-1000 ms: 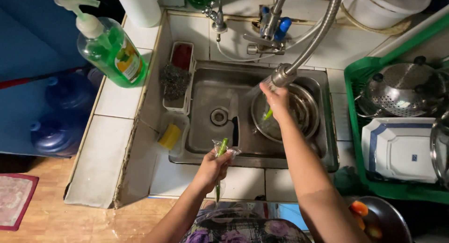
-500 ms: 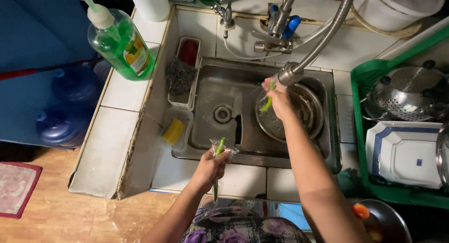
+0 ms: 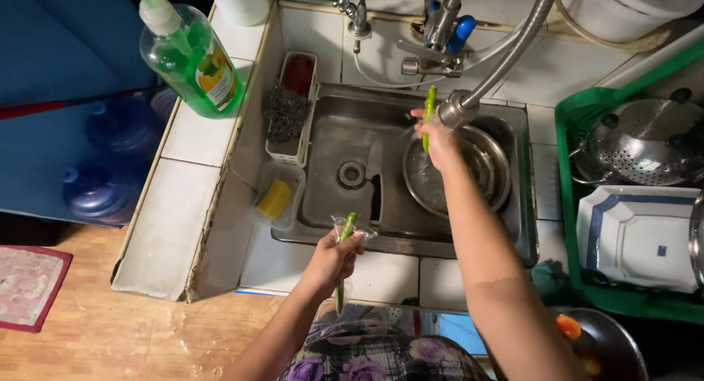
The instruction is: The person washes a metal pot in the sink, then unpacks tomatoes from a yellow plastic bag and rinses them under running water. They place the tomatoes in the pot, then unpack and rinse green vegetables from a green plastic bag, placing them in the pot as well.
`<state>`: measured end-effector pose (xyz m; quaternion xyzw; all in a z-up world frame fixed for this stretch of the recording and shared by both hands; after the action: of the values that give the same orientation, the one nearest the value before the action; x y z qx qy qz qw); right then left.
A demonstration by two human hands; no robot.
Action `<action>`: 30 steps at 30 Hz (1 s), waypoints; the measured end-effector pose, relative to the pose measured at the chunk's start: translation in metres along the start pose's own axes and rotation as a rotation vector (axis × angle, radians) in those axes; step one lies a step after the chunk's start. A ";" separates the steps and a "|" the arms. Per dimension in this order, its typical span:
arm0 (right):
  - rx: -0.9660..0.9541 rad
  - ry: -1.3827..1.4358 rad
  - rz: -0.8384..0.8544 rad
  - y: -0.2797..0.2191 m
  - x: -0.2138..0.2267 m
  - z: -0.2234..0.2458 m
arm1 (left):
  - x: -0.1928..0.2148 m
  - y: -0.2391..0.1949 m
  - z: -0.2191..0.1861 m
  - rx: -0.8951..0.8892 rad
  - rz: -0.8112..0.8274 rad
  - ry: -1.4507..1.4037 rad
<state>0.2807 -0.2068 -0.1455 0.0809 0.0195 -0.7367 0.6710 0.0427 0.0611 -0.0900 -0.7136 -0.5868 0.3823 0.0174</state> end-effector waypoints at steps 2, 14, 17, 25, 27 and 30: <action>-0.025 0.191 0.051 -0.005 -0.008 0.016 | 0.005 0.000 0.006 0.023 0.001 -0.012; -0.103 -0.197 -0.291 0.009 0.004 -0.017 | 0.009 -0.007 0.004 0.035 0.016 -0.013; -0.178 -0.058 -0.039 -0.019 -0.025 0.021 | 0.011 -0.004 0.010 0.007 0.028 -0.019; -0.206 -0.490 -0.143 -0.037 0.012 0.009 | 0.005 -0.005 0.006 0.048 0.057 0.007; -0.273 -0.629 -0.128 -0.047 0.020 0.015 | 0.002 -0.003 0.009 0.055 0.068 0.011; -0.368 -0.894 -0.132 -0.055 0.029 0.021 | -0.004 -0.001 0.011 0.064 0.075 0.023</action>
<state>0.2217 -0.2331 -0.1330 -0.3651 -0.1355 -0.7245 0.5687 0.0357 0.0533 -0.0946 -0.7385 -0.5468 0.3931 0.0327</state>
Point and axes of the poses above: each hand's wrist, its own y-axis towards the middle knuckle, its own x-axis out of the back of the hand, z = x × y, the point moved 4 cm from there along y, towards the middle knuckle, and after that the axes turned 6 degrees about z, right-handed, at the moved point
